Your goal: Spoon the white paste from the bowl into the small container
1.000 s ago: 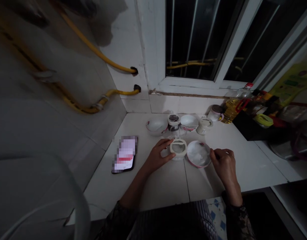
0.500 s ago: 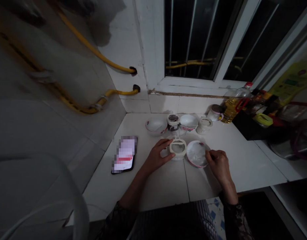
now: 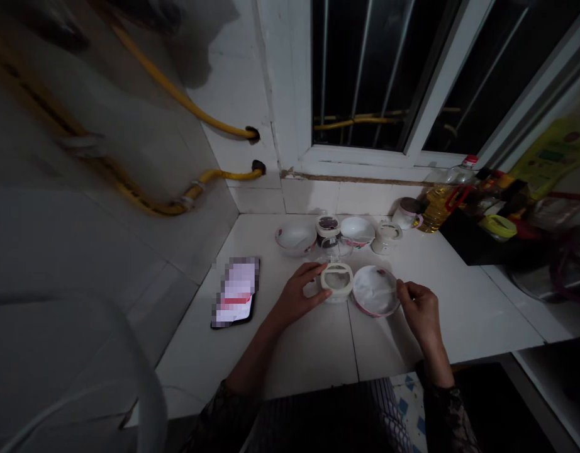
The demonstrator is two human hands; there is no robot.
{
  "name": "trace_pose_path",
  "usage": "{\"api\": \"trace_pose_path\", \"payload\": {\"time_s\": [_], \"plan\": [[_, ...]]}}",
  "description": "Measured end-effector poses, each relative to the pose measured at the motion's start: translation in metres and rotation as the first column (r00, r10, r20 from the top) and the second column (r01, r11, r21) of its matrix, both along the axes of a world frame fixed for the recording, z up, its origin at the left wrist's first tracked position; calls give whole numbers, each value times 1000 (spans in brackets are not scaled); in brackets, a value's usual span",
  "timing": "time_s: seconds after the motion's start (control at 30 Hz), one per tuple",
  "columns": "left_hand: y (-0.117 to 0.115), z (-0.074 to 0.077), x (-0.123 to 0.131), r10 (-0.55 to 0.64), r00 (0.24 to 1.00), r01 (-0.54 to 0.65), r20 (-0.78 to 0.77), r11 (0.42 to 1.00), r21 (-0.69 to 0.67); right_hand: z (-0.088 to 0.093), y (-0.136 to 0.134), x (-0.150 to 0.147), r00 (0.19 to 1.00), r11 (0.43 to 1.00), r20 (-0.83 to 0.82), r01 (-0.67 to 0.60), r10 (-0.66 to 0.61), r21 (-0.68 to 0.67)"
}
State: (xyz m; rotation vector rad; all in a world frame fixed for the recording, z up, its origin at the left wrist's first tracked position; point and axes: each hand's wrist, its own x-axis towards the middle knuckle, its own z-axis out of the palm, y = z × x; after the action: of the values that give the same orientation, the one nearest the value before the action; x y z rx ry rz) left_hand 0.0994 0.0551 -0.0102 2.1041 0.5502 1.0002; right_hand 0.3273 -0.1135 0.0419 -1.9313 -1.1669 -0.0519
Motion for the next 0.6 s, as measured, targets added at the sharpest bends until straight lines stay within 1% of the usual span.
{"api": "trace_pose_path", "payload": {"time_s": [0.1, 0.17, 0.27, 0.33, 0.4, 0.5, 0.53, 0.6], "plan": [[0, -1, 0, 3, 1000, -3, 7, 1000, 8, 1, -3, 1, 987, 999, -156, 35, -33, 5], [0, -1, 0, -2, 1000, 2, 15, 1000, 19, 1, -3, 1, 974, 998, -222, 52, -47, 20], [0, 0, 1, -7, 1000, 7, 14, 1000, 26, 3, -2, 0, 964, 996, -259, 72, -58, 46], [-1, 1, 1, -7, 1000, 7, 7, 1000, 25, 6, 1, -2, 970, 994, -238, 79, -59, 76], [-1, 2, 0, -7, 1000, 7, 3, 1000, 27, 12, 6, -7, 985, 987, -164, 83, -60, 138], [0, 2, 0, -4, 1000, 4, 2, 1000, 29, 20, 16, -22, 998, 966, 33, 52, -62, 252], [0, 2, 0, -3, 1000, 3, 1, 1000, 27, 22, 20, -29, 992, 961, 117, 20, -54, 274], [0, 2, 0, -4, 1000, 4, 2, 1000, 25, 23, 28, -43, 948, 962, 317, -105, 20, 253]]}}
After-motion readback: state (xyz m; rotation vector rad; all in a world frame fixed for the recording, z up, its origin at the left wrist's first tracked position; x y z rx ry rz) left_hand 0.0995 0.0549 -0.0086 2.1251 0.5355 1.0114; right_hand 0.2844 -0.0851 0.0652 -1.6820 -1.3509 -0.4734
